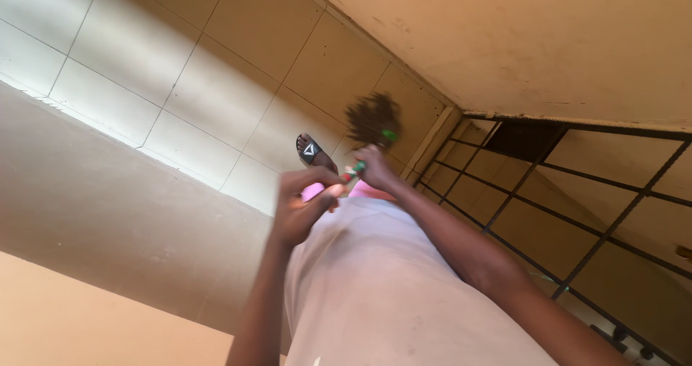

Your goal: Sweeping the floor with a hand-held broom.

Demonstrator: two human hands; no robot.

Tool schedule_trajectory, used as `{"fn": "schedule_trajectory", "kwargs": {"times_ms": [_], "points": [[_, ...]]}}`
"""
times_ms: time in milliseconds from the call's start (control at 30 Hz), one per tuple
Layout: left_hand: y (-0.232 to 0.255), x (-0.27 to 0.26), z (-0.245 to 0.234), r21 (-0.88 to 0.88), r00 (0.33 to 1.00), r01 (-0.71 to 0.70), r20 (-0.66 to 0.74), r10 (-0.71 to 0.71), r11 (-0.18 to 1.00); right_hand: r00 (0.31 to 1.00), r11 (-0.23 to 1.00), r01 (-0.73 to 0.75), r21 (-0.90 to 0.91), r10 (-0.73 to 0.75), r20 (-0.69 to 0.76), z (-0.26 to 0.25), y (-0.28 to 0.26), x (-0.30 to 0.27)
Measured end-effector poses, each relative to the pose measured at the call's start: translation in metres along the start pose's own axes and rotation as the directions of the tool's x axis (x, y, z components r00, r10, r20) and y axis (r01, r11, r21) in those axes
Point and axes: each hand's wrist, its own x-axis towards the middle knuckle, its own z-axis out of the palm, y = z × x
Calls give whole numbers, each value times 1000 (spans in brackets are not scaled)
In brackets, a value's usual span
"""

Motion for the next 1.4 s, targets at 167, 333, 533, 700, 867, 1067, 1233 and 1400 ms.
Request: {"fn": "schedule_trajectory", "kwargs": {"times_ms": [167,333,533,700,867,1067,1233,1400], "points": [[-50,-3,16,-173,958,288,34,-286,942,993,993,-103,-64,106,45,2,49,-30],[-5,-2,-6,-113,973,214,-63,-222,970,992,996,-64,-55,69,108,3,12,29],[78,-22,-14,199,984,96,-170,-62,975,971,983,139,123,-159,176,-4,-107,116],[67,-17,-17,334,972,-207,-38,233,919,937,929,272,252,-315,150,-7,-141,156],[64,-25,-24,375,945,-262,-88,316,889,935,950,215,225,-266,233,-8,-132,145],[44,-18,-21,318,951,-252,-96,295,914,952,970,221,96,-236,195,-22,-68,99],[-26,12,-26,-169,987,57,-138,-81,984,955,988,152,-38,-137,261,-27,15,87],[17,35,-7,75,907,156,-407,-113,985,967,996,-8,-90,31,254,-14,32,118]]}}
